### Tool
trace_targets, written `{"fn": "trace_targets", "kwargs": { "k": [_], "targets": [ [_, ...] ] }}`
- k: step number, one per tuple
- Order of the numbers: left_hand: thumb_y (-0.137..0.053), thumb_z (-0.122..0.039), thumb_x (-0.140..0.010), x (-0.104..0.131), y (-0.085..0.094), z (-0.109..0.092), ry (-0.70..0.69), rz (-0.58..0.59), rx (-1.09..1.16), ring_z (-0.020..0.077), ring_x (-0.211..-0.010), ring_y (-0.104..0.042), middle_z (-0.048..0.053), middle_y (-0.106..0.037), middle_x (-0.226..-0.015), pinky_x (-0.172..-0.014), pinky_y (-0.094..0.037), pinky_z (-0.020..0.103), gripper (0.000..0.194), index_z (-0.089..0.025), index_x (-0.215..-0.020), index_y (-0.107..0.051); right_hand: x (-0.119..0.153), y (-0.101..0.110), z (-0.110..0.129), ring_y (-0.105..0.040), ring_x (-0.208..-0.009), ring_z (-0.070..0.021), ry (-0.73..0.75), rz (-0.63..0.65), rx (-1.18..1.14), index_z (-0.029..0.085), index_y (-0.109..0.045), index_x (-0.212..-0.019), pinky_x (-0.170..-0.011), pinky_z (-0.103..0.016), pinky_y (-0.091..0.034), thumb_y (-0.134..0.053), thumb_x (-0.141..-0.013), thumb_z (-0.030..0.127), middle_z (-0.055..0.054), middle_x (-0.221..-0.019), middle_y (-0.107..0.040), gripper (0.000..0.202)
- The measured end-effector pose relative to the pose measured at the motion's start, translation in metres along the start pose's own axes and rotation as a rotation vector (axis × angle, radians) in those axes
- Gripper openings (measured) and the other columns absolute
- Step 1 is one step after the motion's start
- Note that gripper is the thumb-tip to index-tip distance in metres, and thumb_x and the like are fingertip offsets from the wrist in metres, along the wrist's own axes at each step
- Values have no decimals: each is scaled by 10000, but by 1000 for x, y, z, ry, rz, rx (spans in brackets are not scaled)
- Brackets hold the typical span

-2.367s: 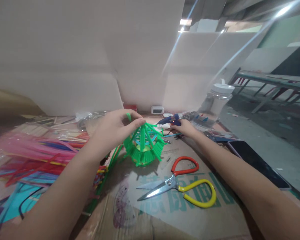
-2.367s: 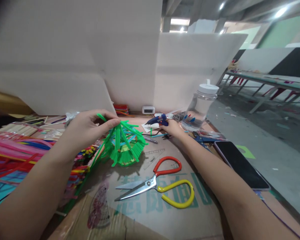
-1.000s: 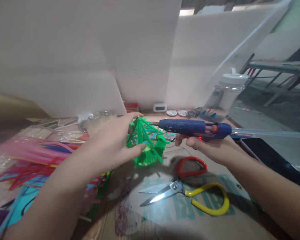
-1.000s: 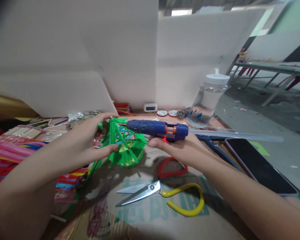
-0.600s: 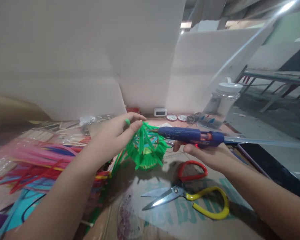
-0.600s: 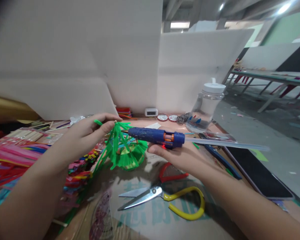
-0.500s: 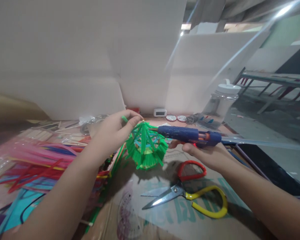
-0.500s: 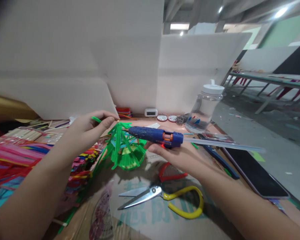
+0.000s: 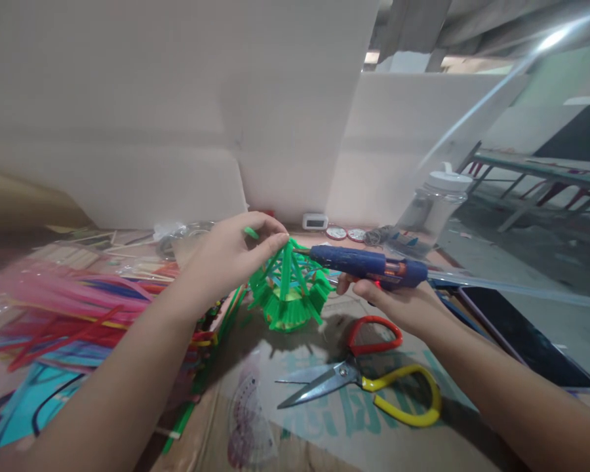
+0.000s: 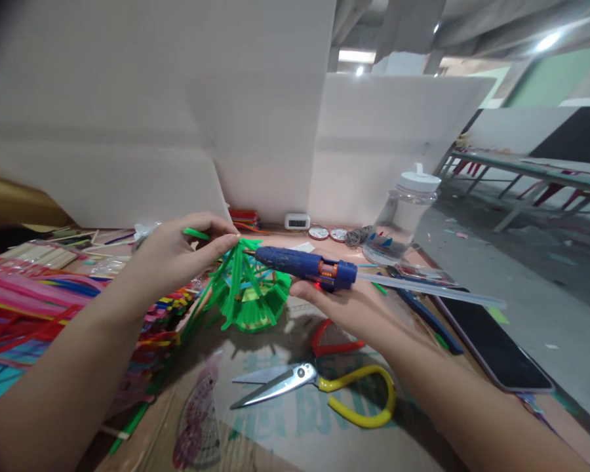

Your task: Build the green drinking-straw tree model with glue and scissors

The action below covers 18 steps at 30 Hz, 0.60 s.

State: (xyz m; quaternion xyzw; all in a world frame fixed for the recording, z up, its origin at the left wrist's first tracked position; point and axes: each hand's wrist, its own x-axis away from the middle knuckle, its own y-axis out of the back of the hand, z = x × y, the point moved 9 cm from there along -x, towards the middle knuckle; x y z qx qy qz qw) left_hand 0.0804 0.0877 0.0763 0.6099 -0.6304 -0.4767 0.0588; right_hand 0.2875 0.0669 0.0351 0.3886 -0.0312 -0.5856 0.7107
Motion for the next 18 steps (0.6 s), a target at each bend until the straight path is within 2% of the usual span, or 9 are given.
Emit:
{"fn": "trace_targets", "kwargs": {
  "k": [3, 8, 12, 18],
  "targets": [
    [-575, -466, -895, 0, 0, 0, 3, 4, -4, 159, -721, -596, 10, -708, -837, -686, -450, 277, 286, -215, -907, -710, 0, -2, -3, -680, -802, -295, -32, 26, 2, 271, -686, -763, -815, -521, -550, -550, -812, 694, -63, -789, -716, 447],
    [-572, -447, -896, 1, 0, -4, 0, 7, -11, 162, -724, -603, 13, -708, -834, -681, -458, 277, 273, -212, -907, -712, 3, -1, -11, -687, -817, -303, -76, -3, 7, 276, -661, -809, -812, -514, -549, -574, -803, 683, -61, -821, -721, 416],
    [-572, -444, -893, 1, -1, -3, 4, 3, -5, 161, -720, -604, 15, -707, -838, -681, -459, 280, 272, -211, -915, -711, 2, 0, -12, -672, -821, -292, -44, 13, 64, 270, -630, -841, -804, -503, -535, -565, -824, 659, -52, -838, -705, 394],
    [-578, -433, -895, 1, -1, -4, 1, 6, 12, 159, -712, -602, 11, -704, -833, -685, -454, 279, 257, -210, -905, -705, 0, 1, -8, -630, -707, -262, -47, 2, 94, 242, -592, -799, -679, -440, -522, -573, -802, 663, -48, -748, -651, 422]
  ]
}}
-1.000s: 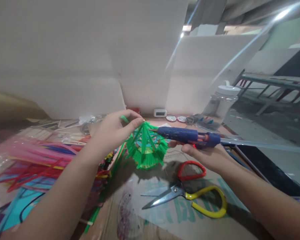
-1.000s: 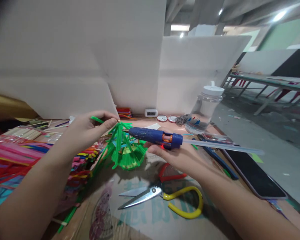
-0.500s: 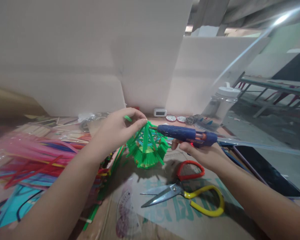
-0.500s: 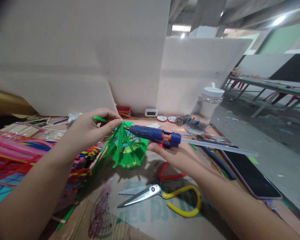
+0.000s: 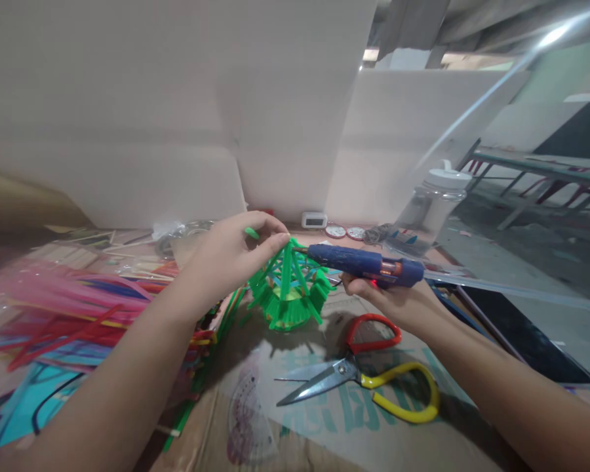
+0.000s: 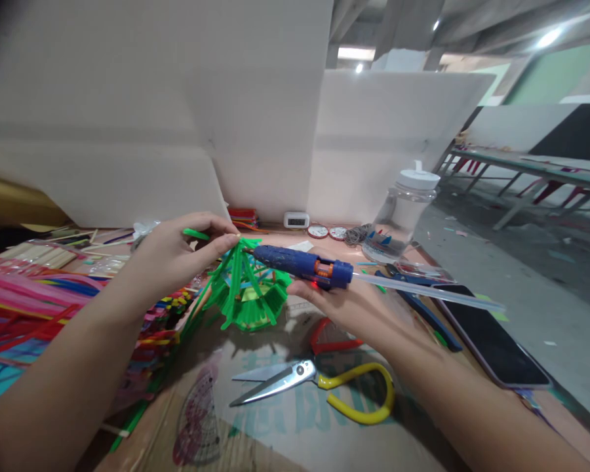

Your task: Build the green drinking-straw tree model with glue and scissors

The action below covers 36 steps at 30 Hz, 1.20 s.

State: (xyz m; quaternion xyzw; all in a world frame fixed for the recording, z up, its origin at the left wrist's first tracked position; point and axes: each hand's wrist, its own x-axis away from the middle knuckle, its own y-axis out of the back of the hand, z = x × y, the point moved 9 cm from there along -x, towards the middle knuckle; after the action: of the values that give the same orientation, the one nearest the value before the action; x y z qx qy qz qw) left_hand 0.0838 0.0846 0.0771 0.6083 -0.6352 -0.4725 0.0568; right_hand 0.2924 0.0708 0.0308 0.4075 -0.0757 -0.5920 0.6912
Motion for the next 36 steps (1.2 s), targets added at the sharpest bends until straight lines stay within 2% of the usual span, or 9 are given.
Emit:
{"fn": "trace_targets", "kwargs": {
  "k": [4, 10, 15, 20, 29, 32, 36],
  "targets": [
    [-582, -434, -892, 0, 1, 0, 1, -4, -4, 162, -702, -602, 10, -699, -804, -674, -454, 278, 254, -212, -896, -705, 0, 1, 2, -624, -698, -271, 8, -25, 26, 254, -587, -779, -661, -451, -527, -571, -782, 685, -48, -734, -645, 431],
    [-572, -456, -895, 0, 0, 2, -2, -2, -6, 168, -712, -609, 14, -702, -807, -665, -454, 277, 279, -212, -908, -705, -1, -3, 0, -654, -745, -289, 22, 11, 23, 254, -616, -818, -719, -484, -555, -544, -804, 696, -61, -789, -689, 449],
    [-586, -453, -896, 0, 0, 2, -7, -4, -11, 150, -696, -599, -4, -695, -804, -690, -451, 272, 256, -226, -893, -704, 0, -3, -3, -647, -730, -283, 4, 22, 51, 235, -611, -834, -705, -469, -552, -510, -814, 730, -67, -795, -688, 505],
    [-587, -456, -894, 0, 0, 2, 6, -2, 3, 151, -688, -596, -3, -694, -802, -681, -449, 275, 259, -224, -892, -703, 0, -3, -6, -636, -696, -248, 34, 4, 76, 245, -613, -833, -645, -402, -532, -507, -803, 752, -44, -773, -680, 519],
    [-585, -448, -893, -1, 0, -1, 8, 7, -6, 152, -679, -590, 6, -694, -808, -679, -451, 278, 265, -212, -901, -707, -2, -1, 2, -594, -645, -212, 56, -19, 57, 235, -586, -780, -603, -355, -497, -479, -784, 796, -30, -721, -634, 570],
    [-591, -441, -894, 0, 0, 0, 6, 3, -3, 142, -676, -584, -3, -692, -815, -683, -448, 270, 253, -216, -903, -707, -2, 0, 5, -587, -651, -214, 69, -39, 80, 225, -578, -763, -605, -353, -490, -478, -787, 792, -31, -708, -618, 576],
    [-597, -446, -894, 0, 1, 1, 1, -6, -4, 132, -678, -582, -15, -690, -810, -683, -444, 259, 247, -225, -902, -707, -1, -4, -1, -627, -689, -249, 5, 9, 83, 216, -623, -839, -640, -391, -512, -473, -804, 771, -62, -775, -672, 575]
  ]
}}
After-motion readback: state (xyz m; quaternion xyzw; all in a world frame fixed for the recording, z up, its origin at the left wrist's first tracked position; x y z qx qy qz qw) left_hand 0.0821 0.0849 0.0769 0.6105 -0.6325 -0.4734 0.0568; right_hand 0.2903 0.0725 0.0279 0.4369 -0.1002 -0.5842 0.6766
